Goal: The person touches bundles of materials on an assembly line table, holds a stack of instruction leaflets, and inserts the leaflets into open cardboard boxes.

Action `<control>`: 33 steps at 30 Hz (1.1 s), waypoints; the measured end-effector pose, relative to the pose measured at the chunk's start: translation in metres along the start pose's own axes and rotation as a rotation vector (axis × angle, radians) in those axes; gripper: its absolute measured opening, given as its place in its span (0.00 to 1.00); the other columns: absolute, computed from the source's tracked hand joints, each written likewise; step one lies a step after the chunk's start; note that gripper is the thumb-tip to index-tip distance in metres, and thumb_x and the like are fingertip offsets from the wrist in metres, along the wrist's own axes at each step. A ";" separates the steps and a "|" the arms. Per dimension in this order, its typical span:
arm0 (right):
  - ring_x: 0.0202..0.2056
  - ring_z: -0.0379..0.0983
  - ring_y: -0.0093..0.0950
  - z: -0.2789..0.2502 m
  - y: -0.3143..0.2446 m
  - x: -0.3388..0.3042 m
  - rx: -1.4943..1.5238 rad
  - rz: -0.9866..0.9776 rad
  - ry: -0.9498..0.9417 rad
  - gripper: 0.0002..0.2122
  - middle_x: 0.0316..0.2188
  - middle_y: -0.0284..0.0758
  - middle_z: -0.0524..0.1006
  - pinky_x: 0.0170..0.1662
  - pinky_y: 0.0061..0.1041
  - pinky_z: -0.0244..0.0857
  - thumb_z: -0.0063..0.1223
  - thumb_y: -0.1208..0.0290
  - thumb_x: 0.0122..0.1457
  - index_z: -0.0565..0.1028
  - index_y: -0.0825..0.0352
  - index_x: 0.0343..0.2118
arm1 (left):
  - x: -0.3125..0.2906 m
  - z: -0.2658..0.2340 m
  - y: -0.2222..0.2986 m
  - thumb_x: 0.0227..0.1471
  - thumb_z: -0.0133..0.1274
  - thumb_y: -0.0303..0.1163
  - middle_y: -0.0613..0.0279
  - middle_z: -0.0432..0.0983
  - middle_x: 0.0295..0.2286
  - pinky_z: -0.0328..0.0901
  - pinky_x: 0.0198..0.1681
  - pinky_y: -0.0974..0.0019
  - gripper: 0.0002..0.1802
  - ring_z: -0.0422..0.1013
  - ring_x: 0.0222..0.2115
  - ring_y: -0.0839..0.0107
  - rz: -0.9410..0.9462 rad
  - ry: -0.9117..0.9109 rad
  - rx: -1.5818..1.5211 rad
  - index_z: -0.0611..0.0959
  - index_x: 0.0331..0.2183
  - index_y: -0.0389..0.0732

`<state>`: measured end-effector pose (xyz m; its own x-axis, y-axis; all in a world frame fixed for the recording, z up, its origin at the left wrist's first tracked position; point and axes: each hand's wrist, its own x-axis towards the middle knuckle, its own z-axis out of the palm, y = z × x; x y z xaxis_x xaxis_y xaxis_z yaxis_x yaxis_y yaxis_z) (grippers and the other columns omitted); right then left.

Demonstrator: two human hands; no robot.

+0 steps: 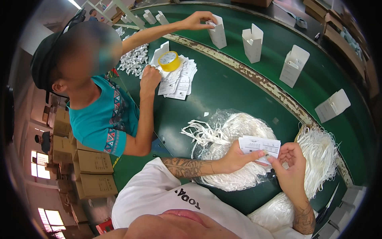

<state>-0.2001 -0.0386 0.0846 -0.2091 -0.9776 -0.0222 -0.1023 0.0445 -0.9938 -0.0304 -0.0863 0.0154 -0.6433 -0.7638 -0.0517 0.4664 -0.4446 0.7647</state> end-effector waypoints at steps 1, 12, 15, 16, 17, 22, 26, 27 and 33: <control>0.26 0.68 0.14 -0.005 0.005 -0.002 -0.004 0.005 0.009 0.09 0.24 0.29 0.73 0.30 0.14 0.62 0.60 0.85 0.52 0.70 0.68 0.28 | -0.001 0.002 0.000 0.60 0.51 0.25 0.55 0.76 0.45 0.76 0.45 0.59 0.16 0.74 0.44 0.67 0.009 0.001 0.022 0.75 0.50 0.30; 0.32 0.73 0.15 -0.019 0.013 0.009 0.024 0.089 -0.115 0.07 0.31 0.31 0.79 0.32 0.16 0.69 0.54 0.76 0.62 0.76 0.73 0.41 | 0.007 0.002 0.008 0.61 0.50 0.29 0.51 0.76 0.44 0.75 0.44 0.61 0.19 0.76 0.42 0.65 -0.033 0.090 -0.061 0.72 0.51 0.29; 0.34 0.74 0.17 -0.022 0.005 0.006 0.108 0.109 -0.090 0.08 0.35 0.33 0.79 0.35 0.17 0.71 0.52 0.77 0.63 0.76 0.73 0.44 | 0.009 0.004 0.010 0.62 0.50 0.29 0.48 0.74 0.46 0.76 0.44 0.55 0.22 0.75 0.44 0.59 -0.047 0.081 -0.023 0.69 0.53 0.29; 0.34 0.74 0.17 -0.024 0.004 0.006 0.152 0.089 -0.106 0.09 0.36 0.33 0.78 0.36 0.18 0.71 0.50 0.78 0.64 0.75 0.73 0.45 | 0.008 0.003 0.008 0.62 0.50 0.30 0.48 0.73 0.46 0.77 0.43 0.55 0.22 0.75 0.45 0.59 -0.044 0.085 0.012 0.68 0.54 0.30; 0.34 0.74 0.17 -0.028 0.004 0.005 0.144 0.089 -0.095 0.09 0.36 0.33 0.78 0.36 0.18 0.71 0.50 0.78 0.64 0.75 0.73 0.45 | 0.009 0.004 0.007 0.62 0.49 0.31 0.49 0.73 0.47 0.77 0.41 0.56 0.22 0.75 0.45 0.59 -0.035 0.087 0.048 0.67 0.54 0.32; 0.33 0.74 0.17 -0.037 0.018 0.008 0.174 0.037 -0.218 0.10 0.35 0.35 0.79 0.37 0.17 0.70 0.45 0.81 0.64 0.76 0.73 0.44 | 0.003 -0.001 0.002 0.62 0.50 0.32 0.50 0.72 0.49 0.77 0.43 0.56 0.23 0.74 0.47 0.57 -0.014 0.063 0.070 0.67 0.55 0.33; 0.32 0.74 0.18 -0.038 0.018 0.011 0.137 -0.004 -0.185 0.10 0.35 0.35 0.79 0.37 0.17 0.70 0.45 0.81 0.63 0.76 0.73 0.44 | 0.003 -0.006 0.008 0.65 0.42 0.35 0.45 0.70 0.50 0.75 0.47 0.49 0.23 0.72 0.49 0.54 -0.062 0.028 -0.199 0.66 0.56 0.32; 0.32 0.74 0.18 -0.037 0.017 0.011 0.127 -0.005 -0.176 0.10 0.35 0.35 0.79 0.37 0.17 0.70 0.45 0.81 0.63 0.76 0.73 0.44 | 0.003 -0.008 0.007 0.66 0.41 0.38 0.44 0.70 0.50 0.74 0.48 0.47 0.24 0.72 0.50 0.53 -0.101 -0.005 -0.351 0.65 0.57 0.32; 0.30 0.75 0.17 -0.033 0.014 0.011 0.099 0.026 -0.137 0.12 0.35 0.36 0.79 0.35 0.17 0.72 0.45 0.81 0.64 0.76 0.73 0.47 | 0.008 0.002 0.010 0.66 0.41 0.42 0.45 0.72 0.48 0.76 0.44 0.48 0.25 0.74 0.47 0.54 -0.081 0.137 -0.092 0.67 0.53 0.30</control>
<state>-0.2363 -0.0414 0.0745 -0.0754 -0.9956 -0.0562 -0.0006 0.0564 -0.9984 -0.0318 -0.0955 0.0241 -0.5952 -0.7775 -0.2030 0.4736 -0.5435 0.6930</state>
